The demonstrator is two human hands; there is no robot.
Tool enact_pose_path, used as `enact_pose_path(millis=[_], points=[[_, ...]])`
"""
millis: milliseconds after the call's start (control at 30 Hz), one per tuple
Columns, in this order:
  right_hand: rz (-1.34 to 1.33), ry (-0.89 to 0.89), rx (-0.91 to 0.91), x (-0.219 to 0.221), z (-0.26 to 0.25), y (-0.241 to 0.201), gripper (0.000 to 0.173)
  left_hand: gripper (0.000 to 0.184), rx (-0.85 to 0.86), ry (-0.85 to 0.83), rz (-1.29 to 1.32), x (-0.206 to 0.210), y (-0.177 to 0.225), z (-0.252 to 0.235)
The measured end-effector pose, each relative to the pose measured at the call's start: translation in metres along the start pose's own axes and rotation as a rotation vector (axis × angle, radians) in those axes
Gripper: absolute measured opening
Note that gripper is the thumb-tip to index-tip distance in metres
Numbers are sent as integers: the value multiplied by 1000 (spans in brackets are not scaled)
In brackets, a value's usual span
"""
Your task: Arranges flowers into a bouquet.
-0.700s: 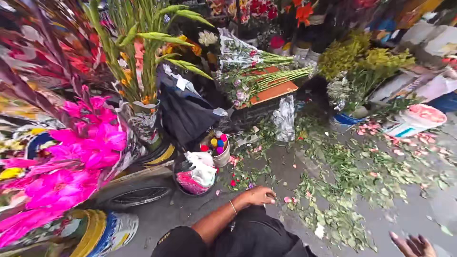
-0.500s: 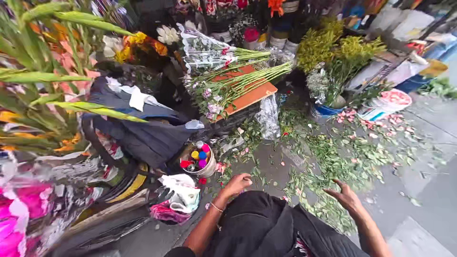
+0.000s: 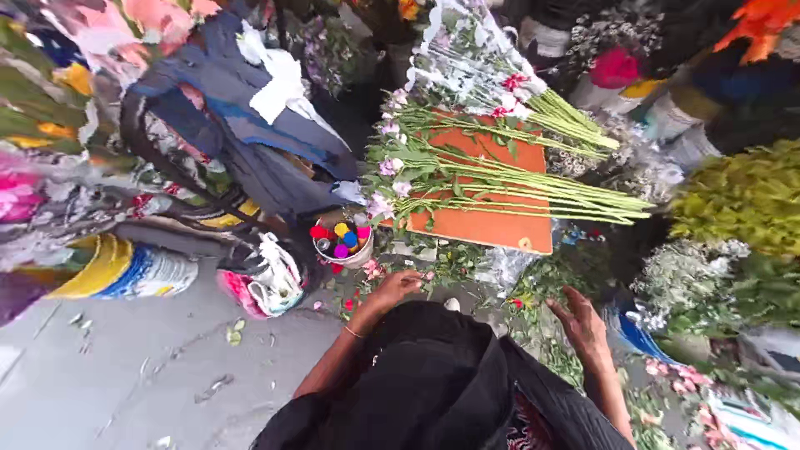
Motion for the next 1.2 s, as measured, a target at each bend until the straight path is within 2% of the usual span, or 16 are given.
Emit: enact_pose_path(millis=[100, 233, 367, 500, 600, 667, 800, 933, 1000, 1067, 1200], points=[[-139, 15, -116, -16, -60, -39, 56, 39, 49, 75, 60, 1, 24, -1], [40, -21, -356, -19, -133, -98, 49, 39, 68, 253, 106, -15, 23, 12], [223, -76, -500, 5, -176, -157, 46, 37, -48, 409, 211, -38, -15, 21], [345, -81, -595, 24, -193, -212, 41, 36, -153, 457, 458, -65, -70, 4], [477, -13, -640, 31, -222, -247, 36, 37, -233, 448, 419, -101, -101, -19], [605, 48, -607, 39, -252, -267, 35, 38, -284, 454, 349, -124, -116, -32], [656, 7, -560, 73, -334, -292, 37, 38, -360, 519, 321, -160, -129, -46], [645, -173, -640, 126, -407, -303, 44, 39, -366, 500, 303, -173, -131, -51], [683, -224, -633, 148, -426, -302, 50, 38, -380, 485, 296, -173, -131, -50], [661, -214, -679, 159, -435, -297, 43, 38, -403, 498, 296, -173, -132, -46], [517, -112, -708, 149, -438, -295, 35, 38, -412, 569, 259, -168, -128, -32]])
Point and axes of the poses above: each hand's wrist, its own z-axis away from the middle knuckle, its own x-axis out of the palm, y = z × x, the point moved 5 cm from there along -z, towards the middle knuckle
